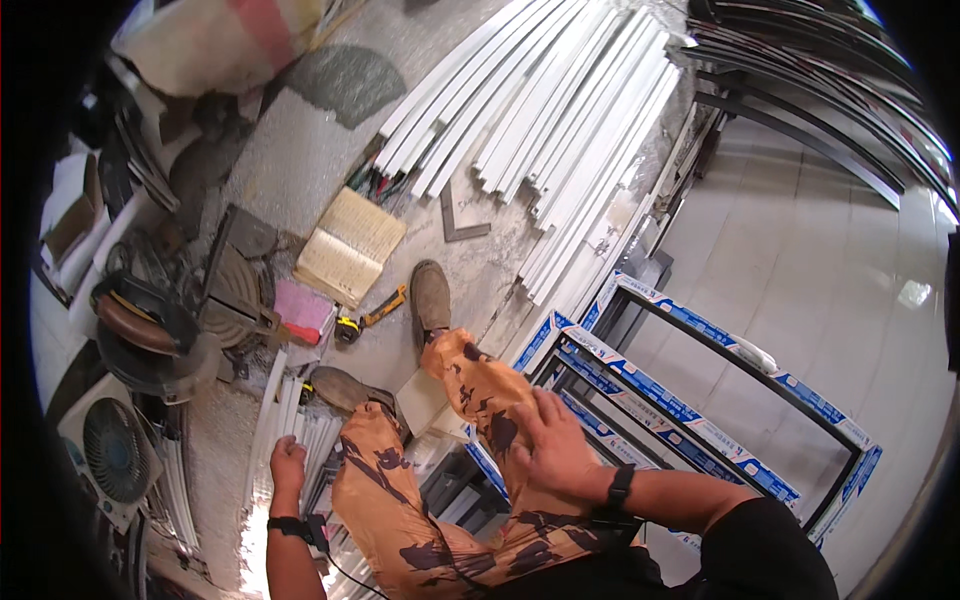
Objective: Gathering and organizing various aluminum or metal extrusion profiles from a storage area.
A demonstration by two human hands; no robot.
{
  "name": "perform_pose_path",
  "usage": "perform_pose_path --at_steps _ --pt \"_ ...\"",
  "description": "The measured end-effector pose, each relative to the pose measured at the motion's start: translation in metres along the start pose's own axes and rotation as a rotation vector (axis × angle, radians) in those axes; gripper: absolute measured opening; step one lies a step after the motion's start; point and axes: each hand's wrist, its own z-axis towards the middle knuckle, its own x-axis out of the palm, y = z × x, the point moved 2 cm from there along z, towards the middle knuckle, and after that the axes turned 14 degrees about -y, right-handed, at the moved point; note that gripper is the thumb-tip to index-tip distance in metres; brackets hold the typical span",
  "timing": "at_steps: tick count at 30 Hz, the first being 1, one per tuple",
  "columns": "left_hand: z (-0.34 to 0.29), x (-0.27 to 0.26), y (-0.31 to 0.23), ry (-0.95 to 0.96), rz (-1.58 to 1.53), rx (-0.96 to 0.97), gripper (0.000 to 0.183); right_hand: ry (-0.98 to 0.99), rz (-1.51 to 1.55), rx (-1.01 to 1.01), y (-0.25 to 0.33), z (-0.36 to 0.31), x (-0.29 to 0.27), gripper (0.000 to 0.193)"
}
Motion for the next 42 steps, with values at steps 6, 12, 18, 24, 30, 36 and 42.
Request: perform_pose_path --at_steps 6,12,18,24,30,36,42 --pt "-0.058 -0.026 -0.065 0.004 0.013 0.148 0.037 -0.030 -0.009 0.054 -0.003 -0.016 -0.003 0.053" --pt "-0.090 -0.027 -0.084 0.029 -0.051 0.042 0.040 0.052 0.045 0.088 -0.003 -0.023 0.015 0.053" --pt "-0.119 -0.011 -0.086 0.075 -0.063 0.048 0.040 -0.043 0.065 0.067 -0.008 -0.018 0.015 0.049" --pt "-0.163 -0.020 -0.128 0.113 0.032 0.033 0.042 0.153 0.089 0.152 -0.014 -0.012 0.028 0.044" --pt "-0.154 -0.039 -0.135 0.051 0.165 0.232 0.035 0.064 0.069 0.106 -0.023 -0.011 0.025 0.044" --pt "-0.171 -0.027 -0.146 0.061 -0.009 -0.012 0.041 0.117 0.103 0.130 -0.028 -0.010 0.033 0.046" --pt "-0.198 -0.002 -0.125 0.116 0.065 -0.121 0.044 0.139 0.103 0.124 -0.029 -0.007 0.034 0.049"
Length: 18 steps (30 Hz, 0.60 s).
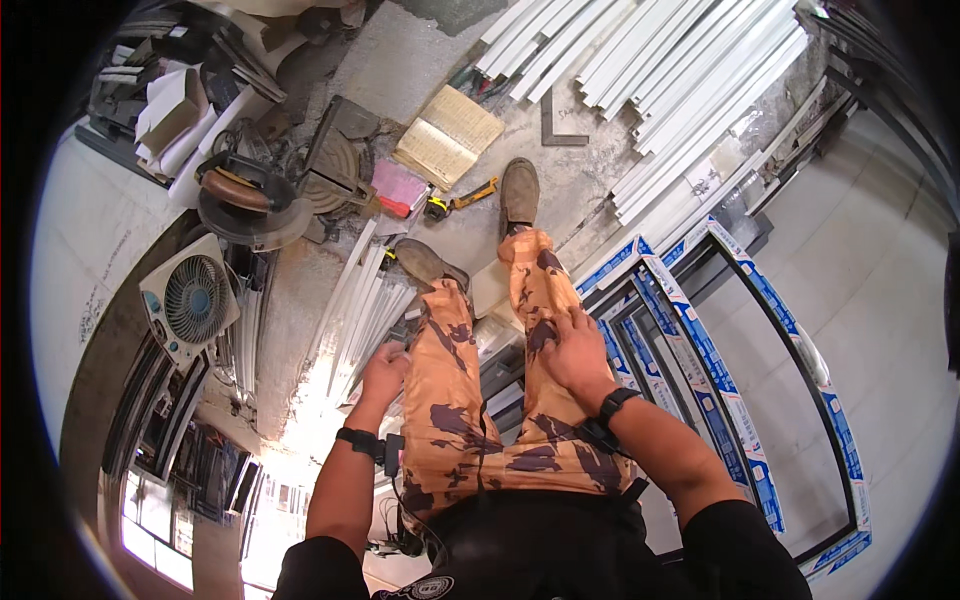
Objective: Gathering and organizing various aluminum or metal extrusion profiles from a storage area.
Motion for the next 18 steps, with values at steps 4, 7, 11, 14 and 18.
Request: perform_pose_path --at_steps 4,7,11,14,18 --pt "-0.014 0.003 -0.009 0.031 -0.041 0.049 0.043 -0.001 -0.015 -0.019 -0.005 0.001 -0.001 0.047" --pt "-0.019 0.002 -0.021 0.023 -0.087 0.025 0.042 0.004 -0.025 -0.034 -0.002 0.004 -0.005 0.046" --pt "-0.023 0.003 -0.022 0.021 -0.175 -0.028 0.041 0.007 -0.029 -0.052 0.001 0.006 -0.009 0.044" --pt "-0.023 0.007 0.000 0.034 -0.184 -0.062 0.040 -0.007 -0.058 -0.065 0.000 0.007 -0.008 0.043" --pt "-0.032 0.013 0.025 0.013 -0.173 -0.069 0.039 0.023 -0.097 -0.111 0.003 0.008 -0.012 0.042"
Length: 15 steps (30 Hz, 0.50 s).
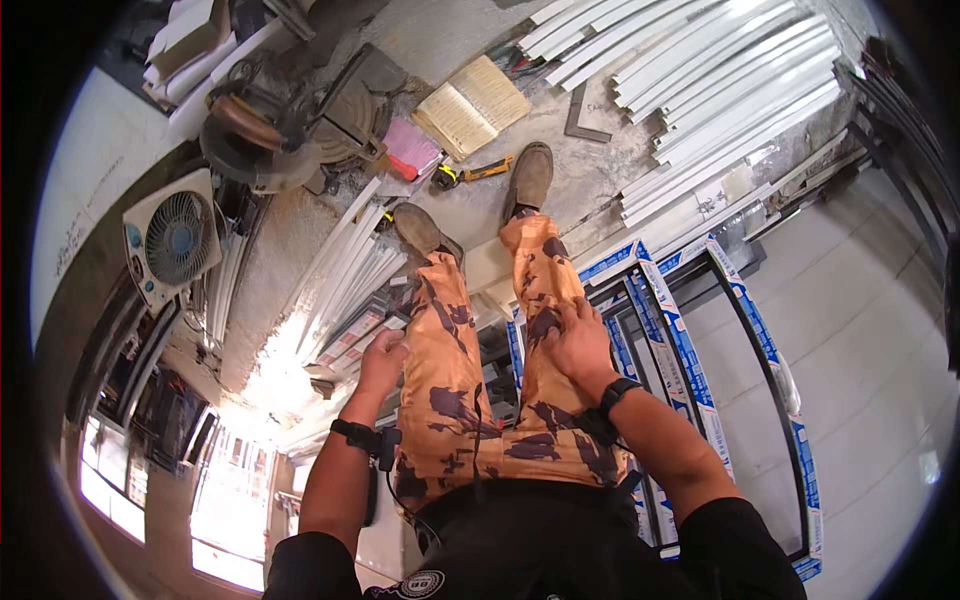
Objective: Gathering and organizing various aluminum or metal extrusion profiles from a storage area.
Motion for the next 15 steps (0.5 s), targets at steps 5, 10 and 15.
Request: perform_pose_path --at_steps 5,10,15 --pt "-0.013 -0.002 0.017 -0.088 -0.089 0.048 0.033 0.119 -0.129 -0.051 0.012 0.013 -0.007 0.041" --pt "-0.002 0.004 0.052 -0.210 -0.187 0.086 0.033 0.178 -0.310 -0.125 0.015 0.034 -0.002 0.040" --pt "-0.017 0.012 0.076 -0.215 -0.212 0.130 0.032 0.252 -0.472 -0.120 0.034 0.041 -0.002 0.038"
